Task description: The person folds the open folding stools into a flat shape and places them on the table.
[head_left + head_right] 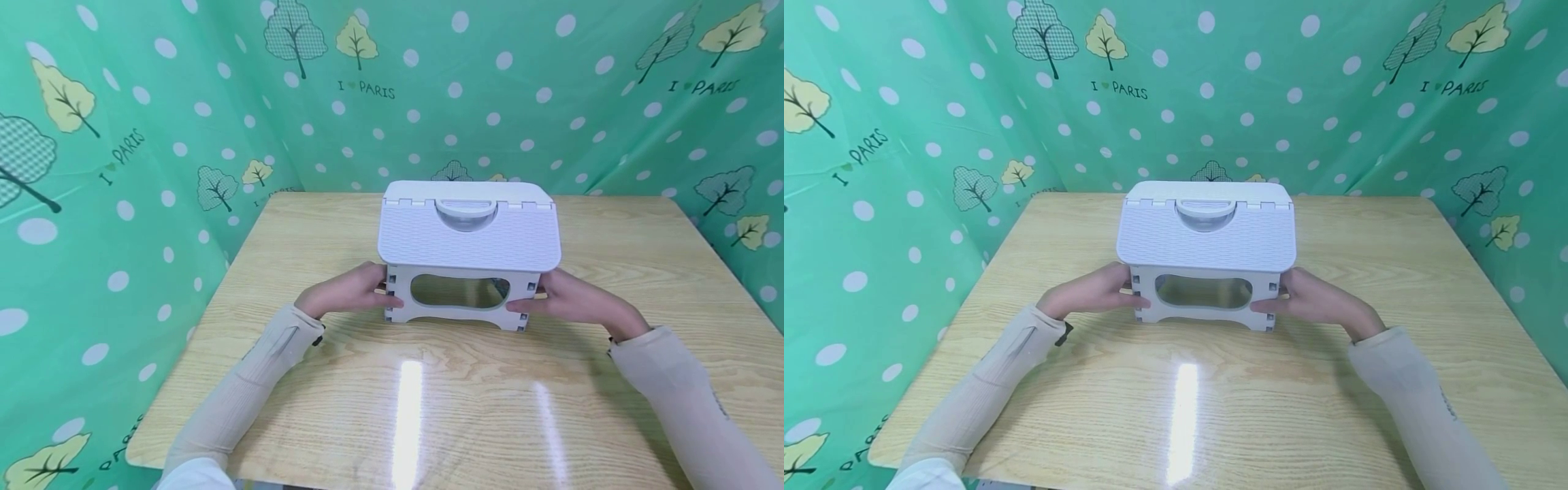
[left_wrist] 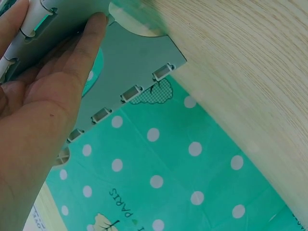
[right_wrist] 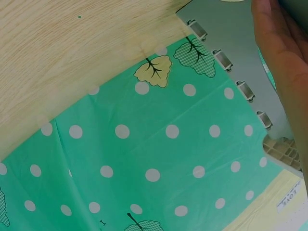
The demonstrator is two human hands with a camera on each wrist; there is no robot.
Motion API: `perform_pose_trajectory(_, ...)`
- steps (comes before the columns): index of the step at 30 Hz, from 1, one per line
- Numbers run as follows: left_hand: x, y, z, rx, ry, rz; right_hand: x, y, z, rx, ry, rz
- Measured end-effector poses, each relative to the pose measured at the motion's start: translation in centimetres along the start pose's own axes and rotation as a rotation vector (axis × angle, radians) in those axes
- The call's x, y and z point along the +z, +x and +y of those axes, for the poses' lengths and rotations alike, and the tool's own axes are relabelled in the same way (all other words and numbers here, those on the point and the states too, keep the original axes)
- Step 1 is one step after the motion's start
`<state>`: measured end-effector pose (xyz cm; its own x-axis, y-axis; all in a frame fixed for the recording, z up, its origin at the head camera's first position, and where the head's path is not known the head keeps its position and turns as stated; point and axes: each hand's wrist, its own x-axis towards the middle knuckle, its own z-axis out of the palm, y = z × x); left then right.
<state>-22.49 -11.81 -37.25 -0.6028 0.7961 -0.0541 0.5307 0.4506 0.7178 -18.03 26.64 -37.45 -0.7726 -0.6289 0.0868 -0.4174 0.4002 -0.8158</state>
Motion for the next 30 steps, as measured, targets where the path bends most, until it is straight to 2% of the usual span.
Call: perform_pose_trajectory(30,0.04,-0.1,0.41,-0.024,-0.006,-0.004,0.03,0.01,-0.06,-0.021,0.016,-0.011)
